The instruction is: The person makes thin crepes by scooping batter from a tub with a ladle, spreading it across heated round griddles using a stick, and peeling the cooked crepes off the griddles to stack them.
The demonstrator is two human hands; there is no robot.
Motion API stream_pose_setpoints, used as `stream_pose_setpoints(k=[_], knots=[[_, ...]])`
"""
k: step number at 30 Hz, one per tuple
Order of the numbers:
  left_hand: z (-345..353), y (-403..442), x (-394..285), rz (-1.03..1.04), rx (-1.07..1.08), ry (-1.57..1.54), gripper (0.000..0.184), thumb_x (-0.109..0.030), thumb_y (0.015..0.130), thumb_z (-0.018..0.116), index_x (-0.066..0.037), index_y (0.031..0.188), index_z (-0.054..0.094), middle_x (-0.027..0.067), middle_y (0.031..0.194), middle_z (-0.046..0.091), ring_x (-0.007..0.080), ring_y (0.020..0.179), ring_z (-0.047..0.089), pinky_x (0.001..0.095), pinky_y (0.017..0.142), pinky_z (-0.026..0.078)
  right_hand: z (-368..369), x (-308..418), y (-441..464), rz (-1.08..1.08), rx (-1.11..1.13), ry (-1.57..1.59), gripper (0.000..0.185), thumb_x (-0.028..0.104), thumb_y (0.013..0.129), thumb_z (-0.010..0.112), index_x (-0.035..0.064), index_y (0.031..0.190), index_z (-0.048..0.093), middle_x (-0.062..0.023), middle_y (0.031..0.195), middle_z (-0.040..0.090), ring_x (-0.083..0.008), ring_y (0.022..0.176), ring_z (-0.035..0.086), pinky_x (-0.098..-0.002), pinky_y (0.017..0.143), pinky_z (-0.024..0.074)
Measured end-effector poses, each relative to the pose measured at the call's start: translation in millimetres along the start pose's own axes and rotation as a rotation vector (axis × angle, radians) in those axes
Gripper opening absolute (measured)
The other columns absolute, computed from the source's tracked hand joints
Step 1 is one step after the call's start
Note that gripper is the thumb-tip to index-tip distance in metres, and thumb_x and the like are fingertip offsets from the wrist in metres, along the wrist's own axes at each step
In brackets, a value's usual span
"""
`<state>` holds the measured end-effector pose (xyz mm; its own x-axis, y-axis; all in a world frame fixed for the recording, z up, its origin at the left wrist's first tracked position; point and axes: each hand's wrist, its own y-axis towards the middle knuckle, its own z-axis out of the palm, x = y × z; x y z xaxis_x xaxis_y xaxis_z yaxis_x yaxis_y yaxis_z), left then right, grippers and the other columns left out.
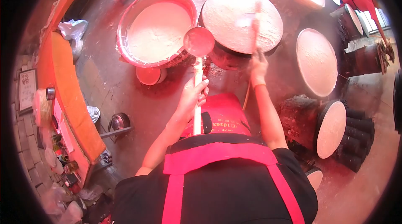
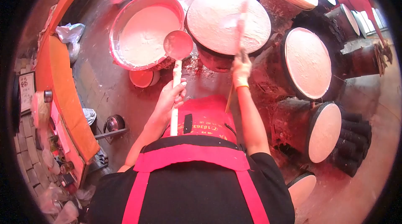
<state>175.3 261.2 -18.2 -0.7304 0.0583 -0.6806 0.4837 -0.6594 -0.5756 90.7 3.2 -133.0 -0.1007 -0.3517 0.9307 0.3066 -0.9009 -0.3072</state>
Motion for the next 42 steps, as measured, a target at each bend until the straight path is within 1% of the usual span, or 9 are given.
stream_pose_setpoints(k=[7, 19, 21, 24, 29, 32, 34, 38, 42], knots=[[-3.5, 1.1, -4.2, -0.043, 0.035, -0.049, 0.013, -0.013, 0.097, 0.055, -0.006, 0.101, 0.045, 0.0025, 0.078, 0.048, 0.0063, 0.056, 0.044, 0.0197, 0.043, 0.034, -63.9, -23.5, 26.5, -0.096, 0.089, 0.303, 0.038, 0.009, 0.095, 0.056, 0.0184, 0.132, 0.058, 0.0052, 0.060, 0.052, -0.0043, 0.037, 0.038, -0.0207, 0.033, 0.0296], [-8.5, 5.8, -12.4, -0.107, 0.067, 0.019, 0.010, -0.007, 0.095, 0.054, -0.005, 0.098, 0.045, 0.0031, 0.082, 0.050, 0.0056, 0.058, 0.043, 0.0168, 0.041, 0.031, -48.5, -3.9, 43.0, -0.074, -0.021, 0.077, 0.035, 0.013, 0.095, 0.060, 0.0071, 0.130, 0.059, 0.0048, 0.067, 0.056, -0.0041, 0.043, 0.036, -0.0216, 0.037, 0.0279], [-12.4, 20.5, -13.5, -0.091, 0.064, 0.049, 0.009, -0.007, 0.094, 0.054, -0.005, 0.097, 0.045, 0.0023, 0.080, 0.049, 0.0053, 0.057, 0.043, 0.0169, 0.041, 0.031, -50.9, 2.8, 3.7, -0.071, 0.226, -0.108, 0.036, 0.013, 0.095, 0.060, 0.0072, 0.130, 0.059, 0.0063, 0.069, 0.057, -0.0028, 0.044, 0.036, -0.0206, 0.038, 0.0282], [-11.5, 61.9, -26.8, 0.021, 0.089, 0.211, 0.011, -0.011, 0.093, 0.055, -0.007, 0.088, 0.046, -0.0027, 0.066, 0.044, 0.0048, 0.051, 0.041, 0.0198, 0.041, 0.031, -68.1, -3.0, -51.7, 0.069, 0.310, -0.156, 0.035, 0.004, 0.095, 0.057, 0.0037, 0.130, 0.059, 0.0048, 0.096, 0.065, 0.0017, 0.056, 0.040, -0.0144, 0.049, 0.0336], [14.6, 158.0, -42.4, 0.274, 0.024, 0.510, 0.011, -0.008, 0.092, 0.055, -0.005, 0.092, 0.045, 0.0015, 0.071, 0.048, 0.0096, 0.052, 0.047, 0.0235, 0.043, 0.042, -82.7, -35.0, -58.1, -0.009, 0.125, 0.070, 0.036, 0.010, 0.094, 0.062, 0.0118, 0.130, 0.060, 0.0063, 0.096, 0.064, 0.0015, 0.052, 0.041, -0.0158, 0.043, 0.0320], [44.9, 193.7, -28.8, 0.076, -0.066, 0.428, 0.018, -0.005, 0.088, 0.053, 0.002, 0.102, 0.044, 0.0102, 0.073, 0.052, 0.0180, 0.050, 0.053, 0.0337, 0.040, 0.046, -35.8, -24.4, -79.1, 0.066, -0.001, -0.061, 0.036, 0.017, 0.096, 0.061, 0.0179, 0.131, 0.059, 0.0061, 0.069, 0.055, -0.0032, 0.044, 0.039, -0.0206, 0.036, 0.0294], [33.9, 235.6, 1.8, -0.040, 0.068, 0.233, 0.008, -0.003, 0.090, 0.052, -0.001, 0.092, 0.045, 0.0029, 0.071, 0.048, 0.0119, 0.051, 0.047, 0.0259, 0.043, 0.042, -9.6, -24.8, -88.7, 0.297, 0.219, 0.053, 0.034, 0.021, 0.097, 0.058, 0.0185, 0.131, 0.059, 0.0032, 0.059, 0.049, -0.0060, 0.040, 0.036, -0.0243, 0.035, 0.0288], [10.5, 143.8, -94.0, -0.685, 0.753, -0.855, 0.013, -0.009, 0.101, 0.041, 0.003, 0.098, 0.043, 0.0012, 0.074, 0.041, 0.0079, 0.058, 0.044, 0.0211, 0.047, 0.041, 0.0, 35.5, -100.9, 0.316, 0.158, -0.095, 0.039, 0.033, 0.095, 0.061, 0.0207, 0.132, 0.058, 0.0033, 0.055, 0.045, -0.0072, 0.036, 0.033, -0.0262, 0.033, 0.0263], [-3.8, 79.4, -133.4, -0.381, 0.389, -0.296, 0.020, -0.012, 0.102, 0.042, 0.005, 0.113, 0.041, 0.0008, 0.073, 0.039, 0.0043, 0.049, 0.035, 0.0158, 0.034, 0.029, -27.4, 34.5, -56.8, 0.071, -0.099, 0.034, 0.032, 0.027, 0.097, 0.060, 0.0214, 0.128, 0.062, 0.0069, 0.056, 0.045, -0.0044, 0.037, 0.033, -0.0241, 0.032, 0.0254]])
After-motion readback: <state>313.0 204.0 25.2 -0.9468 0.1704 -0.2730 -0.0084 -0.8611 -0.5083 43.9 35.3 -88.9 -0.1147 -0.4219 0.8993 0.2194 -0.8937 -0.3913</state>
